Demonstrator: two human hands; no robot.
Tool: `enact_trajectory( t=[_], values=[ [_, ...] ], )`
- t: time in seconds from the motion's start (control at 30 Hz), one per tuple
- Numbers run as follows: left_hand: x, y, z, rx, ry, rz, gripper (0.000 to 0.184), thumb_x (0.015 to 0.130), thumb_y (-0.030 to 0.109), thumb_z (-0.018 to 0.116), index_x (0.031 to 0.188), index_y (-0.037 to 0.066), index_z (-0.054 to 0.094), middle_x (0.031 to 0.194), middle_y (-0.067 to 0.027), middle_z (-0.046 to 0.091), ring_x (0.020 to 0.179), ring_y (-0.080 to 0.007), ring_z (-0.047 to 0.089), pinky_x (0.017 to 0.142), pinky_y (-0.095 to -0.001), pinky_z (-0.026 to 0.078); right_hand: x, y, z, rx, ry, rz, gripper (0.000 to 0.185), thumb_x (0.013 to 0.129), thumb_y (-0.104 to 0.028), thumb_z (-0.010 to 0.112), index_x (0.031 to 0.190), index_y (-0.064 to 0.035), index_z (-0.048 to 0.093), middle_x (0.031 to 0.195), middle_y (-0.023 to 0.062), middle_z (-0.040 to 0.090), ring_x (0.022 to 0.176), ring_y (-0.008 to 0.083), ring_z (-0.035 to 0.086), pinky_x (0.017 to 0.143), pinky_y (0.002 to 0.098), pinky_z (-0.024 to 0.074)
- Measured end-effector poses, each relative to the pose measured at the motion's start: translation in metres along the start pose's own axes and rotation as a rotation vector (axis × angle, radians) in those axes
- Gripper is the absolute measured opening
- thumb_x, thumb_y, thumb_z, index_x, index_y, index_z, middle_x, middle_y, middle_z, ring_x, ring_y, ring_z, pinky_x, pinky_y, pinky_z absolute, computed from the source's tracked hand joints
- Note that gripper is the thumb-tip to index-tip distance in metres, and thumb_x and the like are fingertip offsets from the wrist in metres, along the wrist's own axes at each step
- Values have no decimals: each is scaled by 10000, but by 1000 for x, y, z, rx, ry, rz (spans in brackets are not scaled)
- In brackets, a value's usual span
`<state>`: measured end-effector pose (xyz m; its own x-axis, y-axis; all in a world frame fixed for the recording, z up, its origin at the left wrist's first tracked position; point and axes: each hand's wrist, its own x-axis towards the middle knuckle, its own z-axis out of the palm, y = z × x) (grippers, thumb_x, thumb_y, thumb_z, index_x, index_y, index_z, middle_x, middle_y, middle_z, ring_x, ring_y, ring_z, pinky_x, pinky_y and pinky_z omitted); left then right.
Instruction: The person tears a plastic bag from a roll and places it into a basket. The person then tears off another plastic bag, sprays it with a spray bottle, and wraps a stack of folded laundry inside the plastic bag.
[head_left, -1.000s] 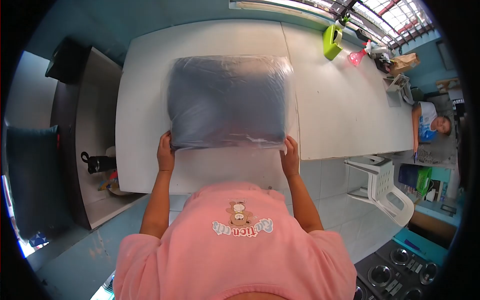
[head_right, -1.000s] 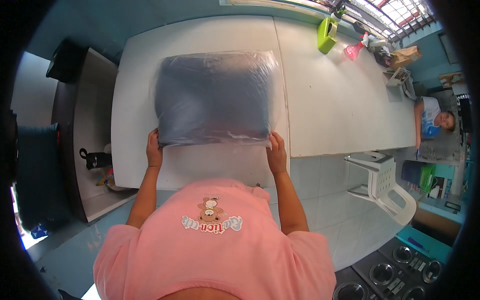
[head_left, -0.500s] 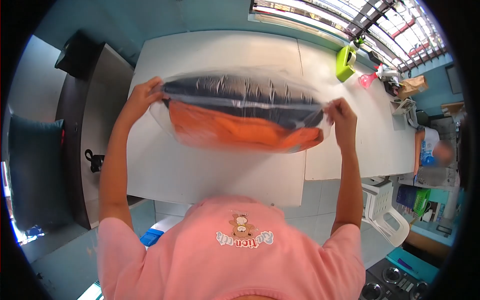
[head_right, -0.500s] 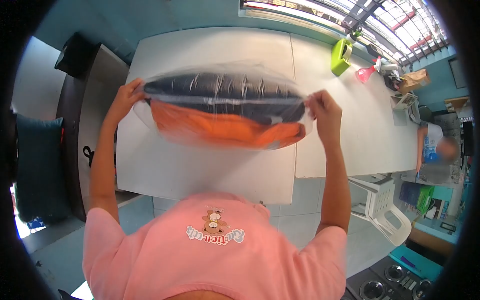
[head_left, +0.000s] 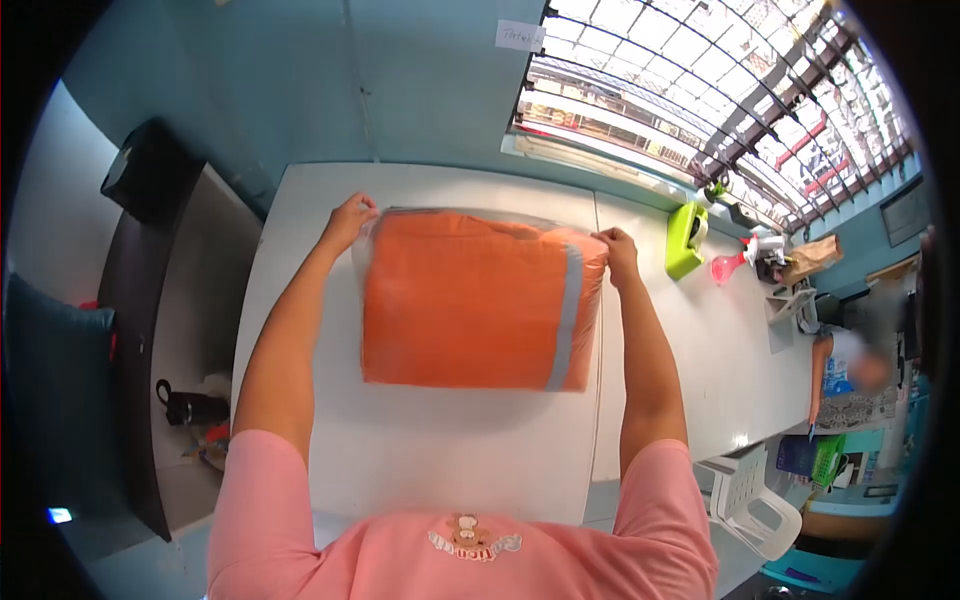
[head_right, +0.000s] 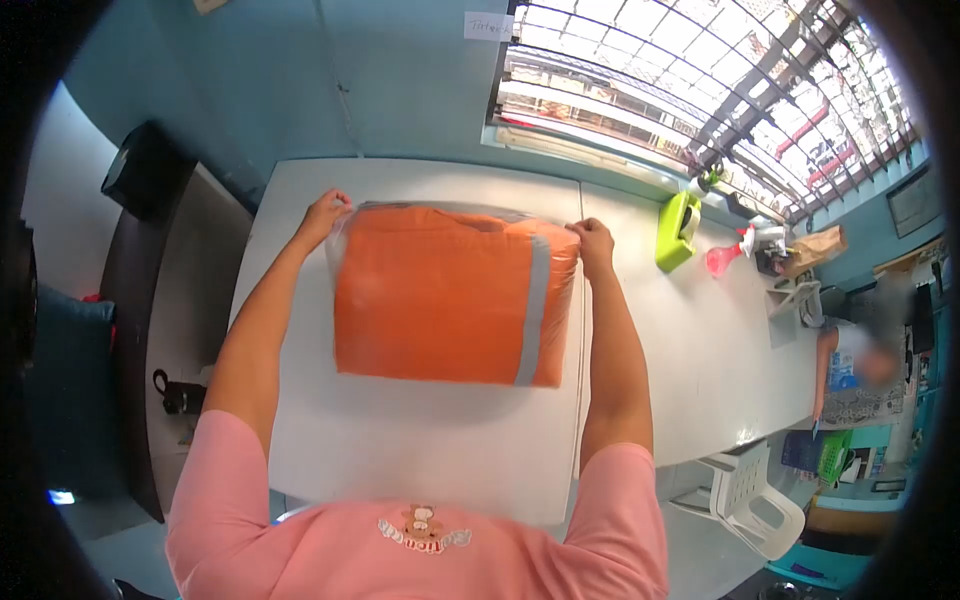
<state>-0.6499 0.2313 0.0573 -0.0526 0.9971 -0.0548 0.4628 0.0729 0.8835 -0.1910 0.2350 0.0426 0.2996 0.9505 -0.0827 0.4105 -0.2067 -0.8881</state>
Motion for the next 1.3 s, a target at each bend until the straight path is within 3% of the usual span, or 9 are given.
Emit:
enact_trajectory(
  t=[0.27,0.47,0.63,0.73,0.97,1.07,1.13,1.17,1.3],
  values=[
    [43,-64,28,-36,-83,-126,220,759,247,568,884,71,523,706,-58,576,576,-120,506,525,-256,400,31,88,21,453,-38,272,223,742,-177,595,875,-16,518,673,33,536,543,91,477,461,210,399],
    [30,-38,-35,-2,618,71,449,831,322,477,1158,23,403,1142,-114,450,1067,-242,424,873,-326,342,-1,52,-24,256,403,79,233,803,-170,514,994,-37,502,943,85,528,832,152,497,698,280,418],
    [-87,106,16,211,279,469,396,846,239,441,1188,43,404,1192,-110,434,1157,-262,341,953,-334,257,-101,-85,-3,-460,342,-690,328,801,-249,505,1112,-145,500,1176,80,439,1098,271,373,921,361,282],
    [-107,118,78,693,162,448,470,841,363,420,1231,106,373,1300,-127,299,1221,-292,227,992,-428,155,-117,-103,36,-801,265,-679,427,787,-343,492,1172,-165,451,1274,85,335,1178,280,271,958,437,188],
    [-73,58,125,766,195,318,601,811,498,373,1272,117,305,1345,-115,218,1245,-280,167,1005,-427,96,-70,-35,82,-747,156,-380,535,809,-463,373,1265,-188,322,1338,89,218,1230,271,172,958,480,143],
    [-72,53,104,622,56,211,592,814,494,369,1265,113,317,1337,-117,236,1246,-278,171,996,-452,132,-46,-10,53,-585,-133,-327,517,842,-454,324,1276,-174,302,1342,69,218,1233,241,182,965,472,138],
    [-78,55,52,-1152,429,-54,545,832,394,413,1256,72,298,1259,-102,343,1186,-215,293,925,-383,300,-63,-16,-2,241,11,-397,550,862,-474,227,1292,-132,237,1359,76,191,1250,219,155,988,401,99],
    [-68,24,21,-1003,610,266,492,822,313,465,1215,50,328,1210,-111,386,1126,-203,366,899,-377,323,-82,-19,-27,654,101,-407,569,872,-484,179,1301,-111,205,1367,80,177,1259,208,141,999,365,79],
    [-150,-3,-89,-923,629,99,302,822,216,467,1086,72,442,1039,-67,534,958,-132,488,774,-303,351,-201,-13,-112,397,296,5,504,866,-415,246,1247,-94,324,1220,97,423,1138,198,356,958,404,176]
  ],
)
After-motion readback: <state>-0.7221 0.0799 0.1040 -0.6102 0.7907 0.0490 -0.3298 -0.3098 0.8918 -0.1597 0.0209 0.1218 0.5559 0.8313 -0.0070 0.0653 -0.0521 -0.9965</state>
